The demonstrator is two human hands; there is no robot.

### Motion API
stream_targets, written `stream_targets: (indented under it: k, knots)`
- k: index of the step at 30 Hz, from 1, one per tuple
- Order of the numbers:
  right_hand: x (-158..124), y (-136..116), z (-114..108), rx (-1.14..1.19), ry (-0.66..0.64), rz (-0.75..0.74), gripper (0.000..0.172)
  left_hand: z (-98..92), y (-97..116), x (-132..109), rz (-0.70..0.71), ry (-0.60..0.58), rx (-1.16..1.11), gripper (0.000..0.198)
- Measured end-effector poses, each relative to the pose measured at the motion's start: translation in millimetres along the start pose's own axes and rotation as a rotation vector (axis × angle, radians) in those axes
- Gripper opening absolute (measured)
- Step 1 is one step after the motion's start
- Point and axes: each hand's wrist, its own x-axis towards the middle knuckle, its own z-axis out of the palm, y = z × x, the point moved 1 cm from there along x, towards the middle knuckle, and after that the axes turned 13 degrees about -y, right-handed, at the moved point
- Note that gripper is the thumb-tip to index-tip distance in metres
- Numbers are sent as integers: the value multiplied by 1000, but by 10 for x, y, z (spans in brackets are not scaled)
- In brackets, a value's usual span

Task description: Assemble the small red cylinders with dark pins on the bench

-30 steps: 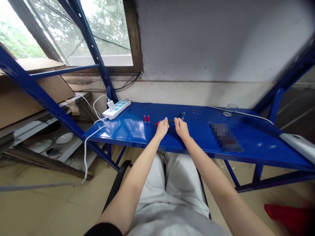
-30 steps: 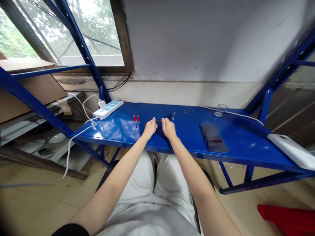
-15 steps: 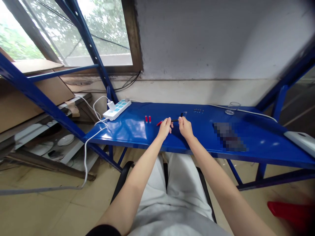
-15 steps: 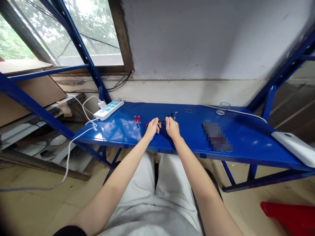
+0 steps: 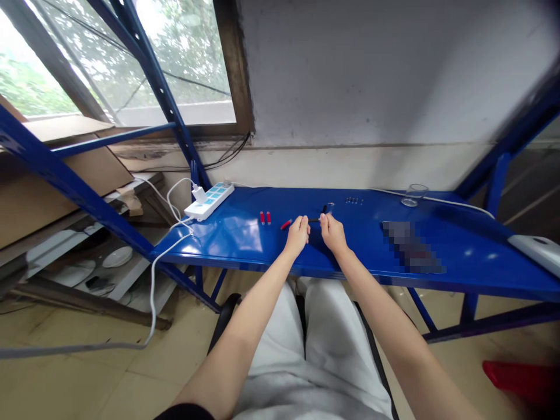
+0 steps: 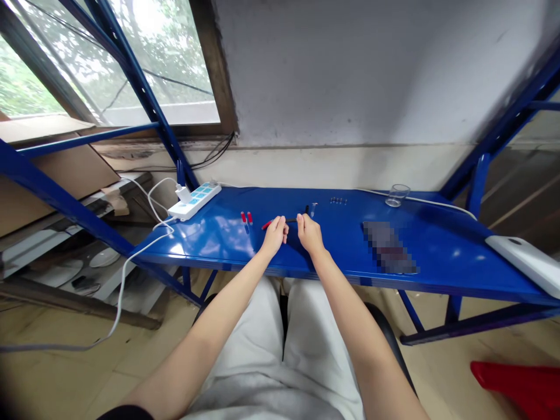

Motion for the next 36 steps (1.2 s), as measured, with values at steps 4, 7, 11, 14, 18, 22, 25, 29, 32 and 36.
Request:
stream_targets:
  k: [4,7,11,14,18,22,25,29,32,36]
  knots:
    - [-17,-31,2,2,-11,-16,38,-11,22,-2,17,12,-42,40]
    - [-33,-54,0,5,-31,-21,39,-23,34,-17,8,23,-74,41]
    - [-46,-56,-5,15,-53,-22,39,-31,33,-40,28,43,-63,40]
    - [-53,-33,-6,48,-57,-28,36,-34,20,-53,72,69,-22,34]
    - [-58,-3,8,79,-68,-30,32,-44,7,-70,129,82,52,24]
    - [-55,6,25,83,-103,-15,31,-54,3,-77,161,93,46,18]
    - [-52,12,31,86,-114,-15,34,-50,-3,-69,145,74,28,15]
    - [-56,13,31,33,-75,-42,37,-42,-8,-62,123,54,23,16]
    - [-61,-6,33,-22,-53,-63,38,-42,-19,-56,92,54,11,20]
    - [-64,-42,37,-65,-51,-74,39,-44,-50,-39,37,81,7,25]
